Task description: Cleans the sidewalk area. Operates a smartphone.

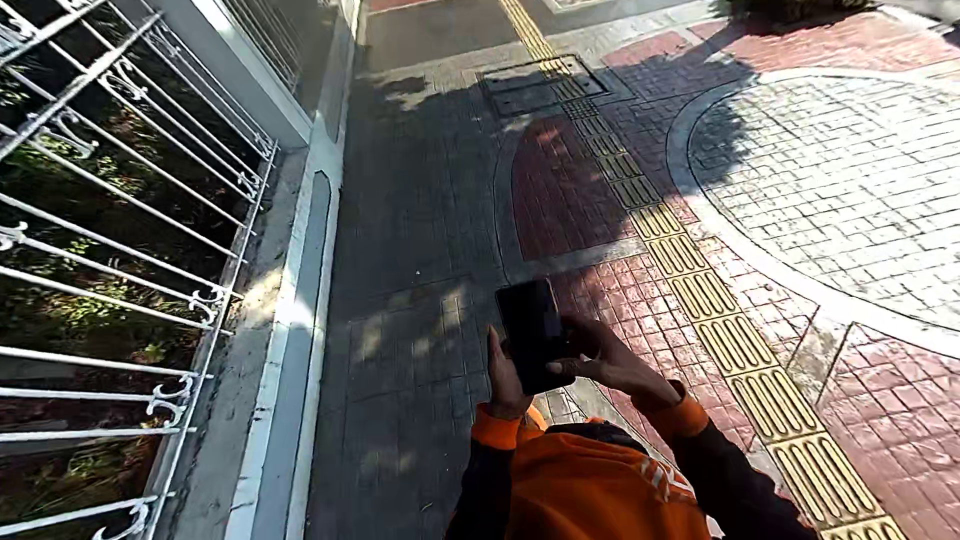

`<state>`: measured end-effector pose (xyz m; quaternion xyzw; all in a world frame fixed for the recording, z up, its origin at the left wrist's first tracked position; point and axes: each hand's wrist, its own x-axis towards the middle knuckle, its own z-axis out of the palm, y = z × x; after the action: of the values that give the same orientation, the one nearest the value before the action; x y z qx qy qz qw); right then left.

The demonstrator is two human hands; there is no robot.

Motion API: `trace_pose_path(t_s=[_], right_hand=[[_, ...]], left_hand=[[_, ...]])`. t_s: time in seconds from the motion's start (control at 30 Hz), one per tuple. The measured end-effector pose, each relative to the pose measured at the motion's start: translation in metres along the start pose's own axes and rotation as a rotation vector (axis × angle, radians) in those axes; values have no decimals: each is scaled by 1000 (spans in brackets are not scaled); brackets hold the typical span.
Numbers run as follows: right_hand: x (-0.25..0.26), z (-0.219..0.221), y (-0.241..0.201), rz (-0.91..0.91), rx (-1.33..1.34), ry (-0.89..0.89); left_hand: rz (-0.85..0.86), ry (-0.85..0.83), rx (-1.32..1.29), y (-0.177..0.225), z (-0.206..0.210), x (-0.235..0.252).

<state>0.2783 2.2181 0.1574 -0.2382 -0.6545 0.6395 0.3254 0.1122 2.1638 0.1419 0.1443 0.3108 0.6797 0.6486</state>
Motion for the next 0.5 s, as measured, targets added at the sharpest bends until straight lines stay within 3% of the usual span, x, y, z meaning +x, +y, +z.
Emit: trace_pose_path(t_s=[0.37,0.5], right_hand=[[212,-97,40,65,80,-58],[291,-141,59,-10,70,-114]], left_hand=[[8,61,114,62,3,217],[70,82,126,78,4,299]])
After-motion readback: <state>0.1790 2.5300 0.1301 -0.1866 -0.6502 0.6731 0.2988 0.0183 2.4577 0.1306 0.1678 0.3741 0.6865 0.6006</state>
